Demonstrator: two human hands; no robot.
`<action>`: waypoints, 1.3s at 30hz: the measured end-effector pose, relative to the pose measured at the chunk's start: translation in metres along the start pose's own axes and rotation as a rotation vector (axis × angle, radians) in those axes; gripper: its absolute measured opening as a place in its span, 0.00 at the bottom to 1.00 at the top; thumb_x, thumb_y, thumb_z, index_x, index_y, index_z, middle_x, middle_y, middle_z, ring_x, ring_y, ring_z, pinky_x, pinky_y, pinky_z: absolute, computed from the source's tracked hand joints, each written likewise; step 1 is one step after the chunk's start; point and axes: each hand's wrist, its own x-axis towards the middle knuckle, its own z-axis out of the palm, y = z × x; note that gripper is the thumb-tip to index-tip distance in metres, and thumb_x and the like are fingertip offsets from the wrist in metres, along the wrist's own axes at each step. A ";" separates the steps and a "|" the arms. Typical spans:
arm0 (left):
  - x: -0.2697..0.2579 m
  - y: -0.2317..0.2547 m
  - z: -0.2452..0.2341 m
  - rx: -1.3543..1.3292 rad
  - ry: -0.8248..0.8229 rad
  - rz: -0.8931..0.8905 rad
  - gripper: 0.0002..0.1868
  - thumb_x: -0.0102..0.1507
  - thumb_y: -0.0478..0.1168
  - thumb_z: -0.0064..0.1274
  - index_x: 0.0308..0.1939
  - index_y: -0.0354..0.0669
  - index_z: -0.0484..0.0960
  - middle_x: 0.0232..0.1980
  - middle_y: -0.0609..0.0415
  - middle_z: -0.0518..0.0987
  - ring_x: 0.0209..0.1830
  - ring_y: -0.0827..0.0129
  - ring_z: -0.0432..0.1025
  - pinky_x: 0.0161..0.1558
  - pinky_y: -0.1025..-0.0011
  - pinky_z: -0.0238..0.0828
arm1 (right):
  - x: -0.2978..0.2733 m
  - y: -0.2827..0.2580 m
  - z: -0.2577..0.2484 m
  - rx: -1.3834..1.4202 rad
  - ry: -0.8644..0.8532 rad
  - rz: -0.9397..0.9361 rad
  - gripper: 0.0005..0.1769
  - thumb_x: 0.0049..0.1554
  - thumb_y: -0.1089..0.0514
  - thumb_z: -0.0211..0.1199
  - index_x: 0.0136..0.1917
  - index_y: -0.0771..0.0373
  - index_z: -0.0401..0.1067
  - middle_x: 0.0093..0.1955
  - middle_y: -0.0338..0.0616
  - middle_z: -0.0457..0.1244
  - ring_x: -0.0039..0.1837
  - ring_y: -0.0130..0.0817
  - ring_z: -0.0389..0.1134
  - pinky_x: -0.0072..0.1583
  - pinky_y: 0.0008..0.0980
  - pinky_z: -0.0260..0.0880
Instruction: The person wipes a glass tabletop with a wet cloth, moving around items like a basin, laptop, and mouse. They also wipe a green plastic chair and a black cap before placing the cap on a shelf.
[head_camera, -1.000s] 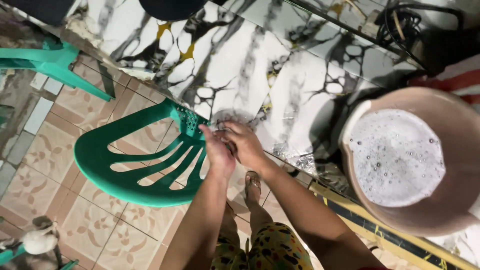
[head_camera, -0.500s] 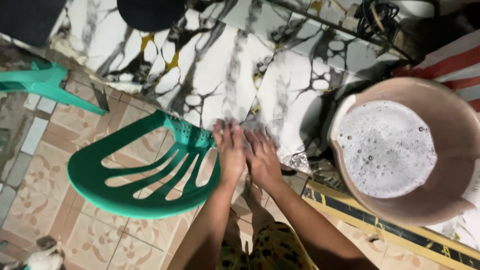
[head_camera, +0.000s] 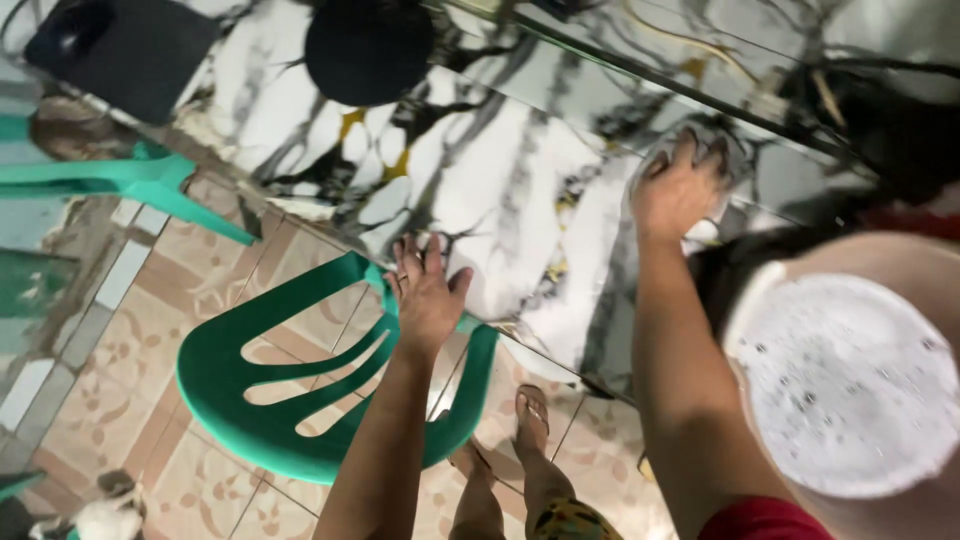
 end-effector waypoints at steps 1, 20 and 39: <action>-0.001 -0.004 0.001 -0.001 0.011 -0.014 0.44 0.63 0.61 0.53 0.78 0.46 0.58 0.81 0.34 0.47 0.82 0.37 0.37 0.73 0.36 0.33 | -0.002 -0.005 0.023 0.011 -0.002 -0.015 0.26 0.60 0.54 0.66 0.71 0.52 0.69 0.73 0.68 0.55 0.67 0.66 0.60 0.72 0.67 0.49; 0.004 -0.058 -0.090 -0.209 0.108 -0.089 0.31 0.59 0.47 0.63 0.63 0.40 0.75 0.75 0.39 0.60 0.76 0.41 0.53 0.70 0.55 0.56 | -0.121 -0.239 -0.020 1.203 -0.703 -0.230 0.20 0.61 0.64 0.60 0.66 0.56 0.71 0.66 0.49 0.65 0.65 0.52 0.67 0.64 0.43 0.68; 0.134 -0.320 -0.242 -0.200 -0.310 0.292 0.27 0.63 0.52 0.57 0.61 0.43 0.76 0.65 0.44 0.73 0.66 0.47 0.67 0.65 0.59 0.65 | -0.146 -0.402 0.009 0.313 -0.242 -0.335 0.20 0.56 0.51 0.66 0.63 0.49 0.76 0.67 0.58 0.61 0.67 0.55 0.61 0.65 0.57 0.58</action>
